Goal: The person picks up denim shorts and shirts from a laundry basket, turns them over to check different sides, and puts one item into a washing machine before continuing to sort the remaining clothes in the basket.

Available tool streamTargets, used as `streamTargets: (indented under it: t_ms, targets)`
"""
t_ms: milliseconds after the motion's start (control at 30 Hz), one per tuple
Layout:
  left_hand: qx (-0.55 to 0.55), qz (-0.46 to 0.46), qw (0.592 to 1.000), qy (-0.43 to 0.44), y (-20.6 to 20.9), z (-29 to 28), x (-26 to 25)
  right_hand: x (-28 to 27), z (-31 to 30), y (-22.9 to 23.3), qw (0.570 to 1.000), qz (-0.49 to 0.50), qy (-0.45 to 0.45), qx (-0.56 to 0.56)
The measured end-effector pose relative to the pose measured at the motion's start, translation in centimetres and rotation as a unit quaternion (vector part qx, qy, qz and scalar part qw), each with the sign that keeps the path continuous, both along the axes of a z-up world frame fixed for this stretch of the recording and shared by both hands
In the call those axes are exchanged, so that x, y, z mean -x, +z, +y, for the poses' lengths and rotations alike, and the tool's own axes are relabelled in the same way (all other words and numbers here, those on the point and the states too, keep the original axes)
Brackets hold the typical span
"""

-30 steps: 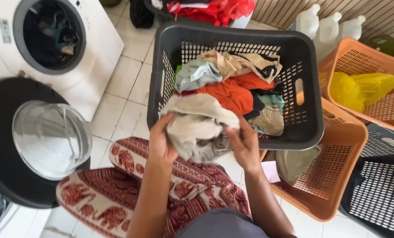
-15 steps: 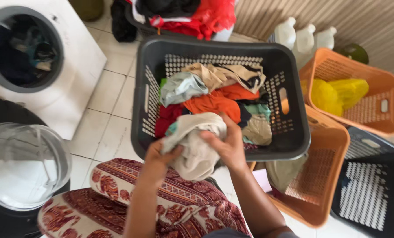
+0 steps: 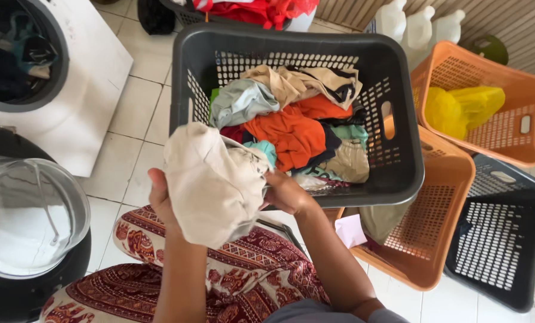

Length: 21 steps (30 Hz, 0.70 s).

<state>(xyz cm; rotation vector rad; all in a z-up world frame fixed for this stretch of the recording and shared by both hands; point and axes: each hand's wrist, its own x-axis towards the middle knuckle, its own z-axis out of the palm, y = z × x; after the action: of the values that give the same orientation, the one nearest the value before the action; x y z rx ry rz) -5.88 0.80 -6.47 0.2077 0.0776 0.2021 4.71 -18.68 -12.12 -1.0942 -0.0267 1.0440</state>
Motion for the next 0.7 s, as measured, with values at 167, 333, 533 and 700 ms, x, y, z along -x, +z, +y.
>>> streamTargets:
  t_ms: [167, 333, 533, 700]
  targets:
    - [-0.135, 0.199, 0.965, -0.108, -0.1, 1.9, -0.9, -0.2, -1.4, 1.3, 0.956, 0.163, -0.150, -0.195]
    - [-0.389, 0.174, 0.899, -0.105, -1.2, 1.0, -1.9, -0.4, -2.2, 5.3, 0.962, 0.085, -0.158, -0.206]
    - [-0.136, 0.020, 0.983, 0.126, 1.0, 3.5, -2.7, -1.6, -2.3, 5.6, 0.985, -0.064, -0.035, -0.154]
    - [-0.163, 0.036, 0.981, 0.101, 3.7, 4.8, -4.4, -3.0, -4.9, 0.1, 0.931, -0.290, 0.178, -0.136]
